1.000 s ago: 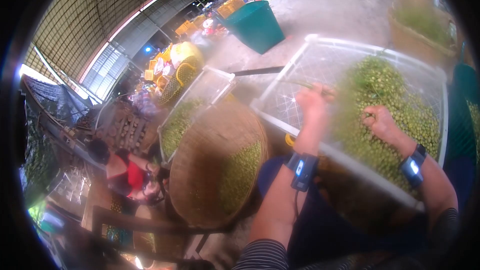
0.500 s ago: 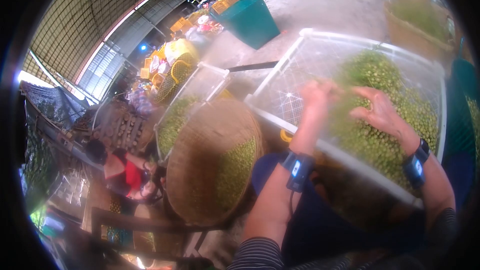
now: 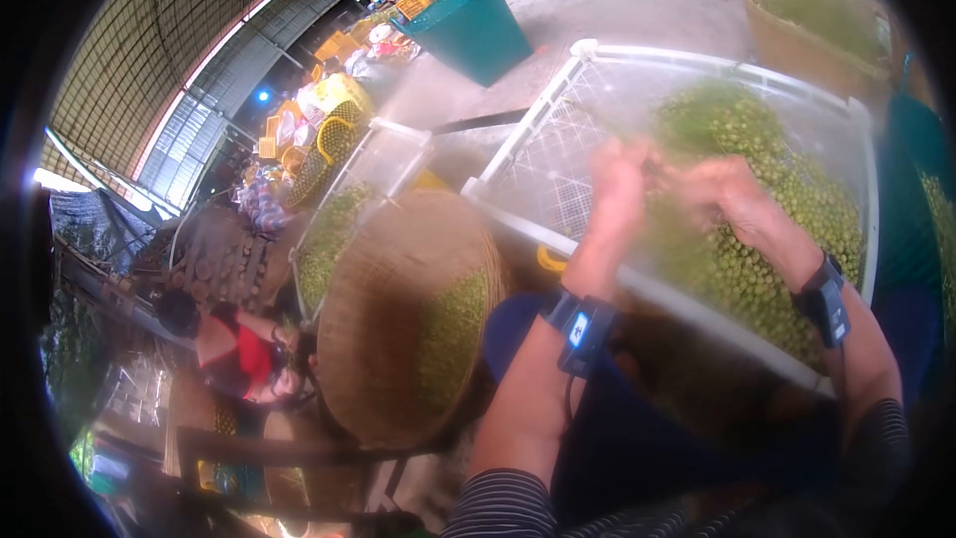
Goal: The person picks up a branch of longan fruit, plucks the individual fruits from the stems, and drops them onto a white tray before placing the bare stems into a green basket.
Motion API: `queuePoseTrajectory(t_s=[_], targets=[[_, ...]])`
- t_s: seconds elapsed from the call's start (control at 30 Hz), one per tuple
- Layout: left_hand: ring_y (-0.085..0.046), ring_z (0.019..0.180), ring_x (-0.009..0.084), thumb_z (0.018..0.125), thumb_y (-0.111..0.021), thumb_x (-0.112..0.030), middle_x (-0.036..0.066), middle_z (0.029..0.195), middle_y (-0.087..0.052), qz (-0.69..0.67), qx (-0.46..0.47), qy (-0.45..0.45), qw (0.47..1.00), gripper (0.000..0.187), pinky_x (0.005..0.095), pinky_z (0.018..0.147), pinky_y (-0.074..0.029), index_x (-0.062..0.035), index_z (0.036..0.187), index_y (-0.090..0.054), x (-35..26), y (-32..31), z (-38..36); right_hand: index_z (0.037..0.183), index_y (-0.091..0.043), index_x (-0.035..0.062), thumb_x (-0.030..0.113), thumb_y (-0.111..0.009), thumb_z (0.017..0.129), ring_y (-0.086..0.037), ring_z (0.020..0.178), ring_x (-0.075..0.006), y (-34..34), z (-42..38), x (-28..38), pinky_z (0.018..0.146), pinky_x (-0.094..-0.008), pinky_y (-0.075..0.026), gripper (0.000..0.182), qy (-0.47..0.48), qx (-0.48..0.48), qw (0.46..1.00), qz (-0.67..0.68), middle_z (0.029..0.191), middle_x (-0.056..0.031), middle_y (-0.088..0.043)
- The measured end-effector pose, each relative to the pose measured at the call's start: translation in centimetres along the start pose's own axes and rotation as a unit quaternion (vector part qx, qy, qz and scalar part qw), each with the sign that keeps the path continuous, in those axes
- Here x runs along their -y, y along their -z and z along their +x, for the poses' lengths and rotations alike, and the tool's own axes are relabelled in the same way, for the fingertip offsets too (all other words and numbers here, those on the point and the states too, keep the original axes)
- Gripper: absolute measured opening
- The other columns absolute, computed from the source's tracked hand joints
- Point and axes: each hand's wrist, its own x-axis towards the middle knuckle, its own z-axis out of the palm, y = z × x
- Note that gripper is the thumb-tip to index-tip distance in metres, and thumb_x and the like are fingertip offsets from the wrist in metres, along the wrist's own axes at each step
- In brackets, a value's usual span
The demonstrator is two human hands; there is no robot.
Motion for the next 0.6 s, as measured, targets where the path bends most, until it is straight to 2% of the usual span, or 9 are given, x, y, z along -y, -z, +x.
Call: queuePoseTrajectory(t_s=[0.17,0.2,0.23,0.3,0.33,0.37,0.43,0.47,0.6], targets=[[-0.055,0.05,0.0135,0.088,-0.045,-0.012,0.006,0.06,-0.052,-0.009,-0.026,-0.015,1.0,0.019,0.0245,0.038,-0.038,-0.0049,0.07,-0.047,0.2,1.0,0.9,0.075,-0.058,-0.0004,0.004,-0.06,0.077,-0.058,0.051,-0.015,0.6,-0.1,-0.7,0.043,-0.0262,-0.045,0.006,-0.044,-0.057,0.994,0.082,0.064,-0.0073,-0.058],[-0.054,0.049,0.0135,0.087,-0.045,-0.013,0.006,0.057,-0.052,0.002,-0.043,-0.032,0.999,0.021,0.0252,0.038,-0.037,-0.0064,0.067,-0.047,0.7,1.4,1.1,0.074,-0.058,-0.0001,0.004,-0.06,0.077,-0.057,0.051,-0.0146,1.7,1.3,-2.6,0.043,-0.0257,-0.045,0.006,0.011,0.003,1.0,0.014,0.064,-0.007,-0.058],[-0.053,0.049,0.0155,0.085,-0.046,-0.013,0.006,0.054,-0.052,-0.027,-0.037,-0.071,0.996,0.021,0.028,0.043,-0.04,-0.0078,0.065,-0.049,0.0,2.3,1.3,0.075,-0.058,0.0001,0.004,-0.061,0.077,-0.056,0.05,-0.0132,2.5,1.0,-2.9,0.043,-0.0243,-0.044,0.005,0.014,0.013,1.0,0.001,0.064,-0.0064,-0.058],[-0.052,0.055,0.0175,0.082,-0.048,-0.011,0.006,0.06,-0.053,0.19,0.02,-0.245,0.951,0.016,0.0325,0.056,-0.044,-0.0071,0.067,-0.049,0.1,5.1,1.6,0.079,-0.061,0.0007,0.007,-0.061,0.079,-0.053,0.05,-0.0098,3.2,0.1,-3.1,0.043,-0.0207,-0.043,0.006,0.05,-0.006,0.998,-0.035,0.064,-0.0043,-0.058],[-0.05,0.057,0.0174,0.083,-0.049,-0.012,0.005,0.062,-0.051,-0.06,-0.002,-0.095,0.994,0.016,0.0325,0.058,-0.044,-0.0075,0.068,-0.049,-0.7,4.8,1.9,0.082,-0.062,0.0033,0.009,-0.06,0.081,-0.054,0.053,-0.0085,4.4,0.6,-4.1,0.045,-0.0206,-0.044,0.006,0.106,0.065,0.991,-0.044,0.063,-0.0012,-0.058],[-0.049,0.059,0.0177,0.083,-0.051,-0.013,0.004,0.062,-0.049,-0.166,0.001,-0.021,0.986,0.016,0.0319,0.06,-0.042,-0.0079,0.068,-0.048,-1.2,5.2,2.9,0.077,-0.063,0.0035,0.008,-0.06,0.079,-0.054,0.053,-0.0084,5.0,0.8,-4.1,0.046,-0.0227,-0.043,0.006,0.097,0.029,0.981,-0.167,0.058,-0.0023,-0.056],[-0.04,0.058,0.0153,0.087,-0.048,-0.015,0.001,0.063,-0.042,-0.14,-0.081,0.025,0.986,0.017,0.0305,0.056,-0.037,-0.0079,0.072,-0.046,-1.8,4.5,2.1,0.072,-0.062,0.0003,0.007,-0.06,0.072,-0.053,0.051,-0.0096,6.2,1.6,-5.1,0.047,-0.0266,-0.04,0.007,0.314,-0.022,0.864,-0.393,0.054,-0.0077,-0.052],[-0.036,0.057,0.0145,0.091,-0.045,-0.018,0.0,0.062,-0.038,-0.174,-0.109,0.037,0.978,0.019,0.0289,0.056,-0.035,-0.0073,0.075,-0.045,-2.2,3.7,1.8,0.072,-0.063,-0.0007,0.006,-0.06,0.07,-0.053,0.051,-0.0101,5.3,0.6,-3.5,0.047,-0.0276,-0.04,0.008,0.273,-0.056,0.855,-0.437,0.054,-0.0096,-0.052],[-0.034,0.059,0.014,0.093,-0.044,-0.021,0.001,0.064,-0.036,-0.237,0.002,0.057,0.97,0.022,0.0265,0.056,-0.033,-0.0062,0.077,-0.044,-1.6,4.5,2.0,0.079,-0.066,-0.0005,0.006,-0.061,0.074,-0.054,0.054,-0.0103,1.6,0.6,-2.3,0.05,-0.0278,-0.042,0.01,0.151,-0.018,0.967,-0.204,0.061,-0.0068,-0.06]])
